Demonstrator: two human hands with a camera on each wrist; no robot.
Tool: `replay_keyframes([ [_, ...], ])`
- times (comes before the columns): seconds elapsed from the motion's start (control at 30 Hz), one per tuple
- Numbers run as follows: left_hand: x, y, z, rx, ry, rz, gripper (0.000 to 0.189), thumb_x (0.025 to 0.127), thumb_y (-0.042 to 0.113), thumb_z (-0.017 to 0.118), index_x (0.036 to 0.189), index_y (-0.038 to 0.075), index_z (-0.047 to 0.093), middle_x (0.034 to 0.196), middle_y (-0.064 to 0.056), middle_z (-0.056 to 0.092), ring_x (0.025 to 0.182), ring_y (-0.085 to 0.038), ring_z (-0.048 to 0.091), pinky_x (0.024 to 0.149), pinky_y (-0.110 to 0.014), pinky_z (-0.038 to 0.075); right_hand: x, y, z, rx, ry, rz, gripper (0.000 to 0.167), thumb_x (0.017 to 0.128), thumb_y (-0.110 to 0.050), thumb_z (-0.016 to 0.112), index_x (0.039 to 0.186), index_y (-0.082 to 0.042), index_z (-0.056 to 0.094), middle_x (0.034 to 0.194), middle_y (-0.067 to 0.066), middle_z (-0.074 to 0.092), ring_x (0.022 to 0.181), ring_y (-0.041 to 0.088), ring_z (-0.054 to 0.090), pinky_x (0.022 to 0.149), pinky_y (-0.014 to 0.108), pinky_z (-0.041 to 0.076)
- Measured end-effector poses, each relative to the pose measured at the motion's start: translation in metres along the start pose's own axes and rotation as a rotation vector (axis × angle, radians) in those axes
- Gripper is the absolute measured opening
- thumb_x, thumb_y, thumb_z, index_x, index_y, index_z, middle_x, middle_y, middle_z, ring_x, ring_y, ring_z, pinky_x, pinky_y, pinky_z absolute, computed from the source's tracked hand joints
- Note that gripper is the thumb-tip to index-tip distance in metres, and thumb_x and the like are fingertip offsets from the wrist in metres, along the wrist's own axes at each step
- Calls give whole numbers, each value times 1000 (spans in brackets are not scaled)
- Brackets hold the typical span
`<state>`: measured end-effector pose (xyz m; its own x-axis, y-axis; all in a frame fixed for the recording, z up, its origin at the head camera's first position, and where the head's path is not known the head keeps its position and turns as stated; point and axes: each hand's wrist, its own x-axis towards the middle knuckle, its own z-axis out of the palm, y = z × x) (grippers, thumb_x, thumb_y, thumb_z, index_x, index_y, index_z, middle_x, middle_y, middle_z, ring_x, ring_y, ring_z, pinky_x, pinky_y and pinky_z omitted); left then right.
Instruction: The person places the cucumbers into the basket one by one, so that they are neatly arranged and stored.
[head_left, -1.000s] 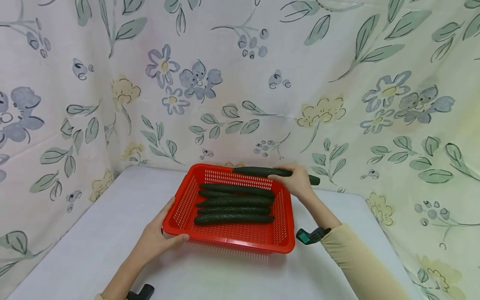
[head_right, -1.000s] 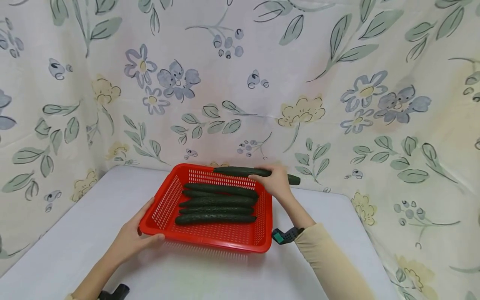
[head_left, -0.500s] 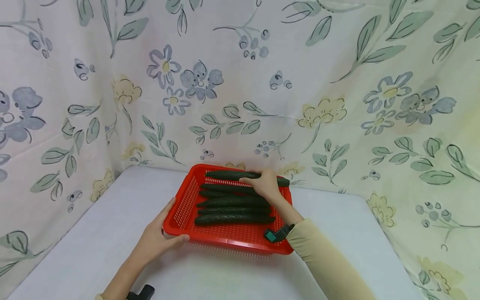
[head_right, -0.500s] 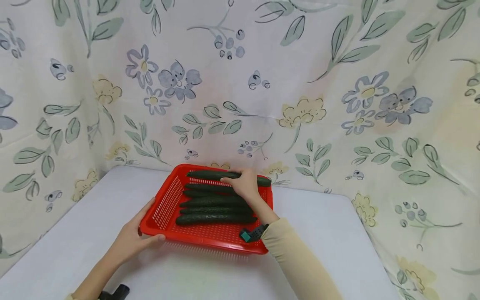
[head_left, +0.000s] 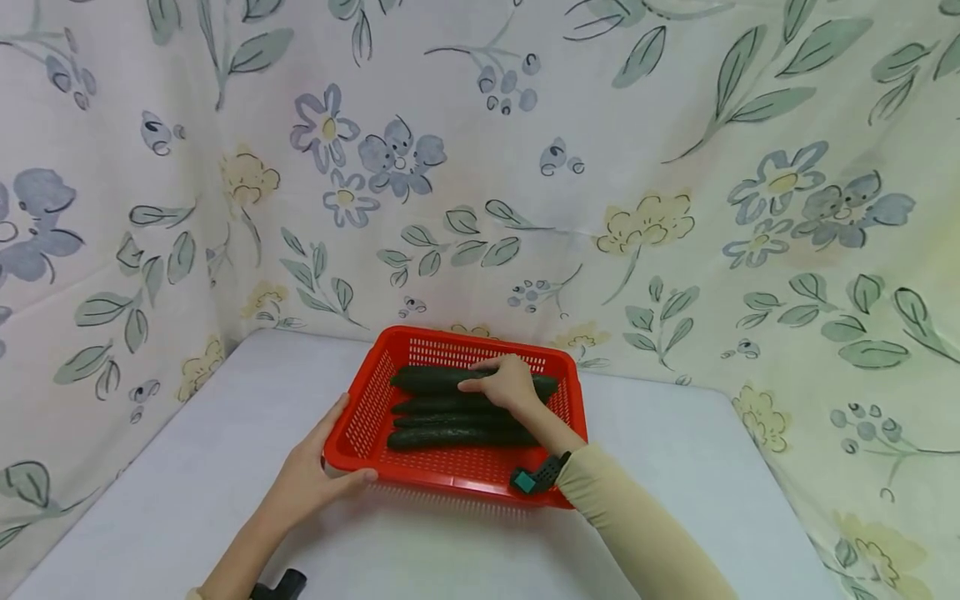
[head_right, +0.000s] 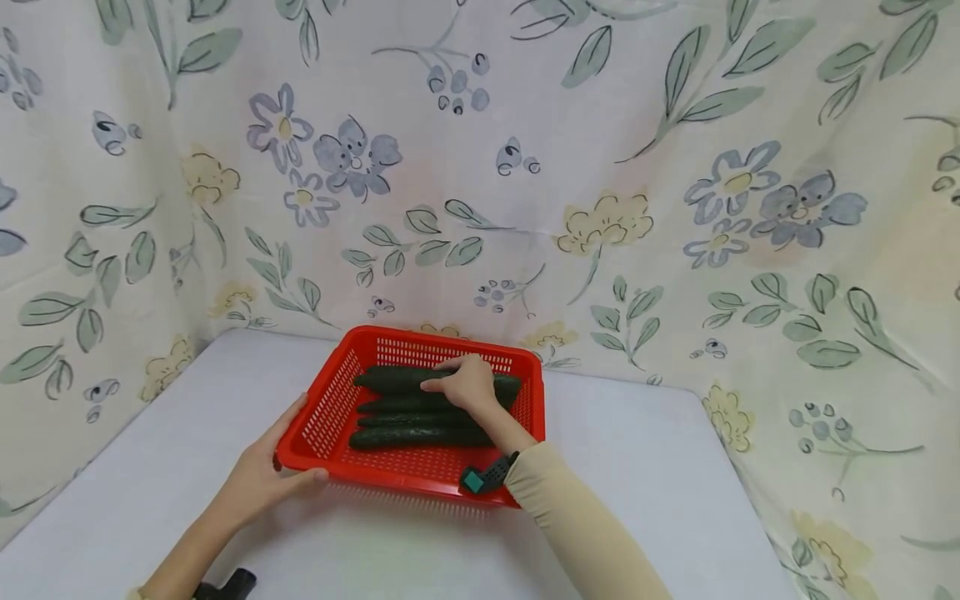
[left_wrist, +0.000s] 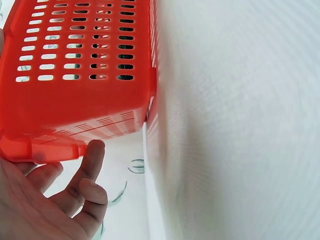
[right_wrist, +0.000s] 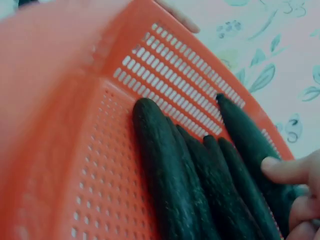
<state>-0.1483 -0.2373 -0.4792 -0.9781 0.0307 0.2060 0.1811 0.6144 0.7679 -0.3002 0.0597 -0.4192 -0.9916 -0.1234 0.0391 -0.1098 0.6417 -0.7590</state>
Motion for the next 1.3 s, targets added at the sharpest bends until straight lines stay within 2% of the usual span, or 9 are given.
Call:
replay_keyframes([
  [0.1,1,1,0,-1,-1,-5,118,82,49,90,172,23,18,171,-18,35,147,-45,45,105,-66,52,-2,1,2,-9,-4,-2,21,85,-31,91,99,-15,88,108,5,80,100,26,69,77,37,56],
  [0.2,1,1,0,-1,-3,-6,118,82,49,90,172,23,18,170,-18,35,147,-45,46,105,-66,52,-4,1,2,2,3,-2,15,88,-29,88,95,-15,88,102,3,80,100,26,71,79,39,58],
  [0.33,0,-1,0,7,0,0,118,82,48,90,172,23,18,170,-18,36,147,-45,47,107,-67,51,-6,0,1,58,-25,21,20,89,-27,88,104,-14,86,111,3,79,109,28,70,88,45,60],
  [0.47,0,-2,1,6,5,12,117,82,46,91,172,22,19,170,-18,36,146,-45,47,106,-67,51,-6,1,1,90,-47,18,27,90,-27,87,112,-11,84,116,5,79,108,28,71,89,45,61],
  [0.7,0,-1,1,-4,4,18,117,82,45,91,172,21,19,170,-19,35,146,-46,47,106,-67,51,-4,3,1,122,-41,-1,33,89,-28,88,116,-10,83,110,5,79,100,24,72,86,41,62],
  [1.0,1,0,1,-3,6,20,117,82,46,91,172,21,19,170,-19,36,146,-46,47,104,-66,53,-2,3,1,135,-36,-4,33,88,-28,88,116,-11,83,105,4,79,99,23,72,86,41,62],
  [1.17,1,-1,1,3,5,19,117,82,45,91,172,21,19,169,-19,36,146,-46,47,104,-66,53,0,3,-2,165,-36,12,35,89,-30,87,118,-12,82,115,5,78,101,24,69,84,39,61],
  [1.3,0,0,1,7,6,15,117,82,45,91,172,20,19,169,-20,37,146,-46,47,104,-66,53,0,0,-11,264,-29,66,39,90,-32,86,123,-12,80,125,6,75,101,25,65,79,35,59],
])
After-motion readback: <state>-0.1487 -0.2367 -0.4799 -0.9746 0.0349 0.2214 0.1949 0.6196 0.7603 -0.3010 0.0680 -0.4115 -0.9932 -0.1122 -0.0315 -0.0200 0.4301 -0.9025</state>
